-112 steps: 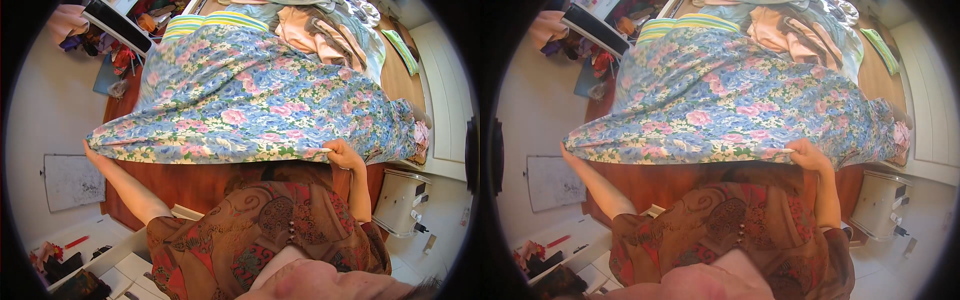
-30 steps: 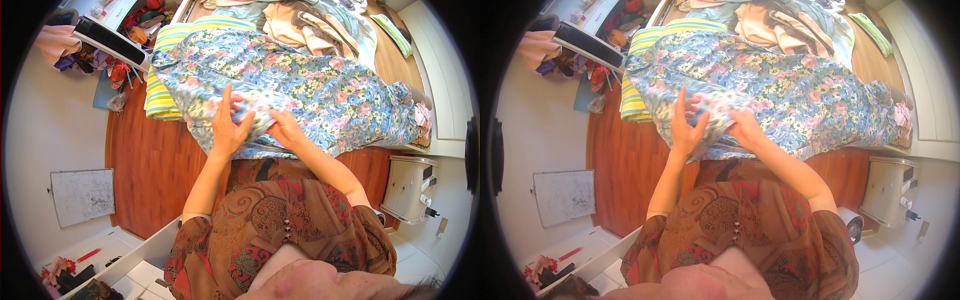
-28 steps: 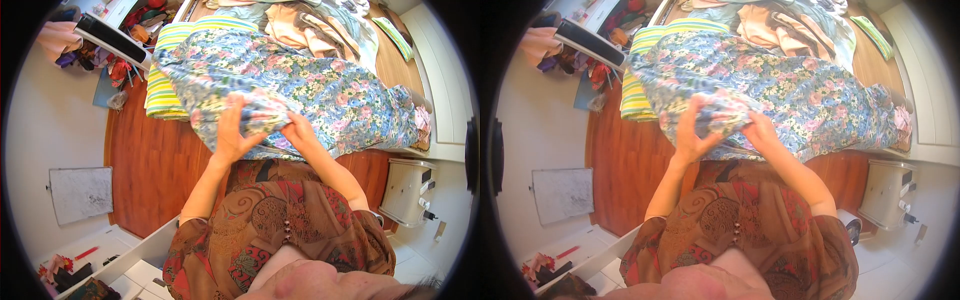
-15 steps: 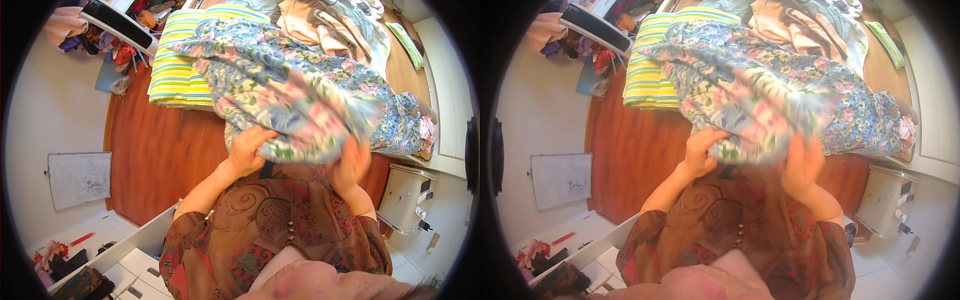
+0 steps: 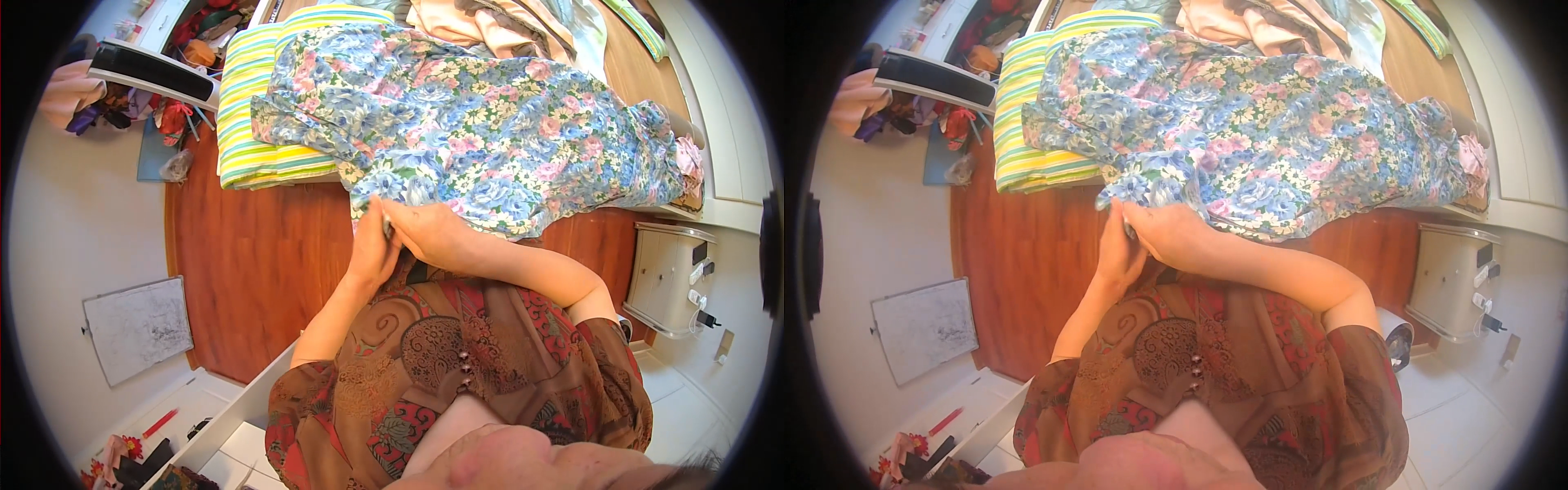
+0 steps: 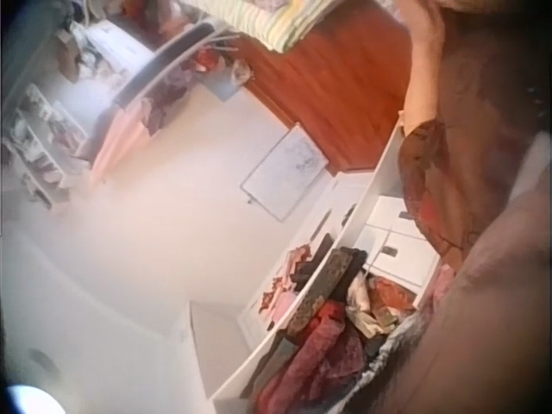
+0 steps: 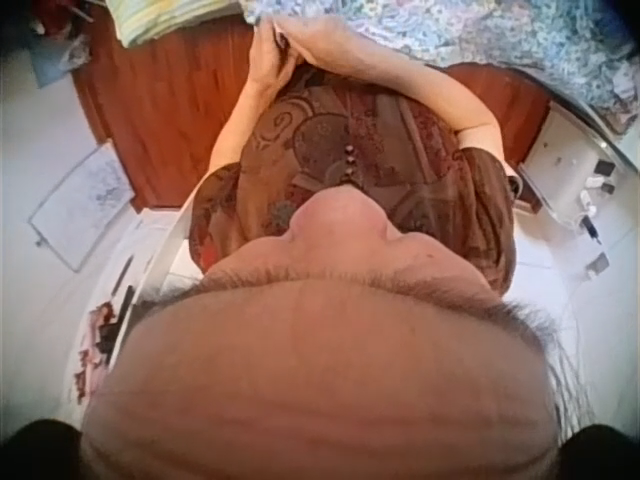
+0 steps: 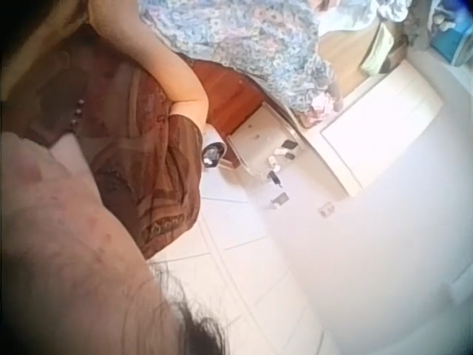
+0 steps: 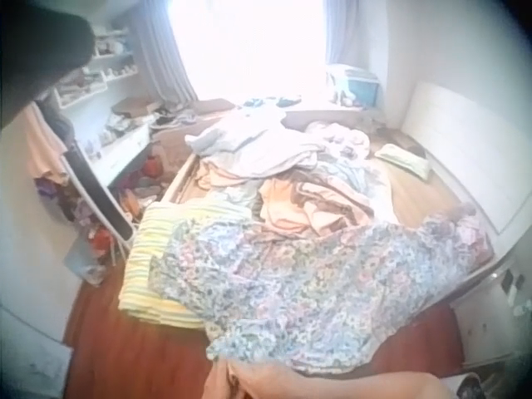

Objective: The person folds a floral dress by hand on a bed, smooths the fabric, and stacks it next to two striped pillowcases.

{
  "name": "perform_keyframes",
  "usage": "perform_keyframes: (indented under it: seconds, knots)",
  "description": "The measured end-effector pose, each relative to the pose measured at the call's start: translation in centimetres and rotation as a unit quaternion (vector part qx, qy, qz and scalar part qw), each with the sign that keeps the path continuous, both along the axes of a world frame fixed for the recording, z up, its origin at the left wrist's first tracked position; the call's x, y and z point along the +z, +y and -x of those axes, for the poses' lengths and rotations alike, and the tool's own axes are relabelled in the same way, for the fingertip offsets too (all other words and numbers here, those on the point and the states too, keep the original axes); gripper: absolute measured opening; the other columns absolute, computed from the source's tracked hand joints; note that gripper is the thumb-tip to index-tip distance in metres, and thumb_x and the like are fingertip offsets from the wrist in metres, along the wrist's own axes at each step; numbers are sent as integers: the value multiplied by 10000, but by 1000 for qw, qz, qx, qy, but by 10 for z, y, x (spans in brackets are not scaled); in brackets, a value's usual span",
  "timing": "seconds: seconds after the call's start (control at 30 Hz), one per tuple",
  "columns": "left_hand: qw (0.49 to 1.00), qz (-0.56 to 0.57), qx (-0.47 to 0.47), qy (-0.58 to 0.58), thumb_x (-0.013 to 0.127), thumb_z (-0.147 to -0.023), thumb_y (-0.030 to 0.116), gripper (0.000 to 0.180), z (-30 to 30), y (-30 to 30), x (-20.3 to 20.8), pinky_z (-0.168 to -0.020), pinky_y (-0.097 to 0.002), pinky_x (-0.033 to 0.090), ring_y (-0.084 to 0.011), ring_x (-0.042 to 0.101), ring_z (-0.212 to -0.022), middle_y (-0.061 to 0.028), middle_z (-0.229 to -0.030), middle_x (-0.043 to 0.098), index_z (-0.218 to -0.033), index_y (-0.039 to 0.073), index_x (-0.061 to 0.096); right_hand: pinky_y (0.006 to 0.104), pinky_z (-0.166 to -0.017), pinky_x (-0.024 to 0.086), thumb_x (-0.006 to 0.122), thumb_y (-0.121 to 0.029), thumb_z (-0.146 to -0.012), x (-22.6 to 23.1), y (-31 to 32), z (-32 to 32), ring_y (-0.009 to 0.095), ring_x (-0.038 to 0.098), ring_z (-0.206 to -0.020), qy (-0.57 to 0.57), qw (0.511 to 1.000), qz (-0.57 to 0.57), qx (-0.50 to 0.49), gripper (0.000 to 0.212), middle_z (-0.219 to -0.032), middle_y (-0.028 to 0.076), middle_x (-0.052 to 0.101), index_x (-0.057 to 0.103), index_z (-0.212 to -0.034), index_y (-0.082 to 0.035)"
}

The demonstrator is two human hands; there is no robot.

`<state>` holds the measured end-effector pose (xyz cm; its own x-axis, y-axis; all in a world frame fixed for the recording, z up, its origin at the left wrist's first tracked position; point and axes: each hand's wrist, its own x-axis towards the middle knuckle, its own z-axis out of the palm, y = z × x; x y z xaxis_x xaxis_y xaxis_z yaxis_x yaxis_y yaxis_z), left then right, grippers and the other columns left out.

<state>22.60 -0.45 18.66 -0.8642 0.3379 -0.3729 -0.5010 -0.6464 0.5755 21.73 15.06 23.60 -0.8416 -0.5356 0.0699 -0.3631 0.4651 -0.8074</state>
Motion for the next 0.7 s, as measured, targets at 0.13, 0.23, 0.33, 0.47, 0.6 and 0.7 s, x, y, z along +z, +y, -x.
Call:
perform_keyframes:
  seconds: [0.13,0.23,0.33,0.47,0.6,0.7]
  knots:
    - [980,178,49,72,467,-983,279,284,14,-12,34,-735,-280,491,-149,608,-830,-70,-944,621,-1045,22,572,386,-568,472,565,-37,-810,-2,4,-1,300,594,-660,127,992,18,-6,409,-744,109,592,495,-1209,18]
    - [995,73,71,-12,518,-956,328,320,13,-14,62,-788,-317,483,-129,585,-919,-52,-1033,603,-1103,47,559,367,-561,475,574,-41,-773,0,-2,11,266,602,-666,262,965,-4,-3,406,-734,87,585,522,-1171,19]
    - [987,157,9,18,515,-948,347,362,18,-27,53,-812,-339,484,-164,585,-968,-54,-1082,600,-1171,62,535,356,-552,481,566,-69,-761,4,-13,12,243,614,-672,277,961,4,7,266,-719,66,582,543,-1021,-18]
    - [977,206,-33,34,502,-945,350,404,29,-43,53,-828,-370,500,-207,596,-1016,-86,-1135,601,-1226,59,507,372,-552,487,580,-86,-761,1,-17,12,251,628,-680,264,964,15,-11,180,-699,61,583,532,-928,-37]
    - [997,58,-16,-40,454,-950,438,500,24,-47,53,-876,-426,489,-235,592,-1054,-122,-1179,586,-1268,53,468,307,-525,478,561,-53,-828,-10,-3,13,158,620,-629,82,985,115,-95,326,-800,91,652,569,-1152,-17]
    - [997,-56,-52,0,417,-945,510,609,15,-41,37,-861,-376,494,-246,593,-1044,-132,-1205,571,-1293,10,430,263,-523,467,498,-67,-891,-19,4,15,71,588,-639,-127,954,235,-134,294,-809,49,653,568,-1170,-8]
